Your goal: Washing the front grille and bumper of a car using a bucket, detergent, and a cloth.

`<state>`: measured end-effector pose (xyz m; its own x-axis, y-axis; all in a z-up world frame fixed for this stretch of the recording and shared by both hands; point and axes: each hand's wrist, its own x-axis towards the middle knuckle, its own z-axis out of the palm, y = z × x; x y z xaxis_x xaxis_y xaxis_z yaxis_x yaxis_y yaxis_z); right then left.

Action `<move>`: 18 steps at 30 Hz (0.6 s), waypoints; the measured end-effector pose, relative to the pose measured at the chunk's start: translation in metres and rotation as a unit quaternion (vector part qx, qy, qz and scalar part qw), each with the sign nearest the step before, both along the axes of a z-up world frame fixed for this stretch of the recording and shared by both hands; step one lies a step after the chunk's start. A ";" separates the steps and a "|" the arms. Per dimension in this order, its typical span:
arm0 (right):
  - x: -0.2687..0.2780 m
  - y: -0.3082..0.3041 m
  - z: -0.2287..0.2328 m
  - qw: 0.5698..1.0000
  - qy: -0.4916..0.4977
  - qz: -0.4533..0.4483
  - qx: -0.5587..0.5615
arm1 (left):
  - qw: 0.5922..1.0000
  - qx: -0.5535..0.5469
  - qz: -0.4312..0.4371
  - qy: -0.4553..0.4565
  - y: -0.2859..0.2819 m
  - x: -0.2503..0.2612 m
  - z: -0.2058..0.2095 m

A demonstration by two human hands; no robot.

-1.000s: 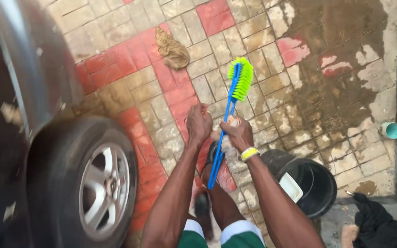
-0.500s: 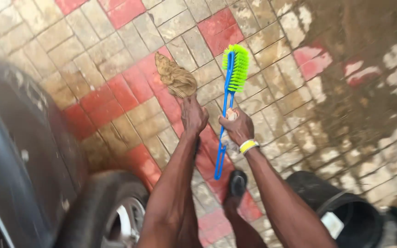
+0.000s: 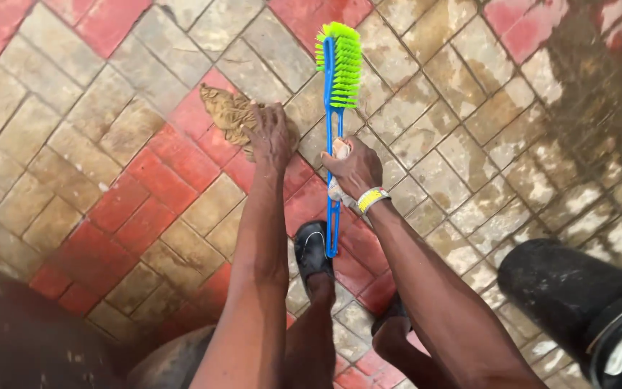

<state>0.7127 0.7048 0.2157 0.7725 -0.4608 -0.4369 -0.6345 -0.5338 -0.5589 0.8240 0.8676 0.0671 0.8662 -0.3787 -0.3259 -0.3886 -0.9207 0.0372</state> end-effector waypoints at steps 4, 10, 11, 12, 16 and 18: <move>-0.007 0.001 -0.009 1.000 0.000 -0.025 0.009 | 0.999 -0.001 0.005 0.047 0.007 0.005 -0.027; -0.040 -0.002 0.041 0.998 0.039 -0.033 0.024 | 0.989 -0.137 0.034 -0.033 0.016 -0.027 0.058; -0.048 -0.005 0.055 0.998 0.041 -0.039 0.022 | 0.983 -0.169 0.059 -0.044 0.014 -0.043 0.072; -0.054 -0.006 0.069 0.998 0.039 -0.049 0.021 | 0.975 -0.201 0.080 -0.058 0.014 -0.053 0.087; -0.082 -0.016 0.146 0.996 0.022 -0.085 0.004 | 0.961 -0.239 0.091 -0.101 -0.020 -0.083 0.210; -0.103 -0.024 0.185 0.994 0.049 -0.099 -0.019 | 0.935 -0.316 0.160 0.019 -0.037 -0.107 0.277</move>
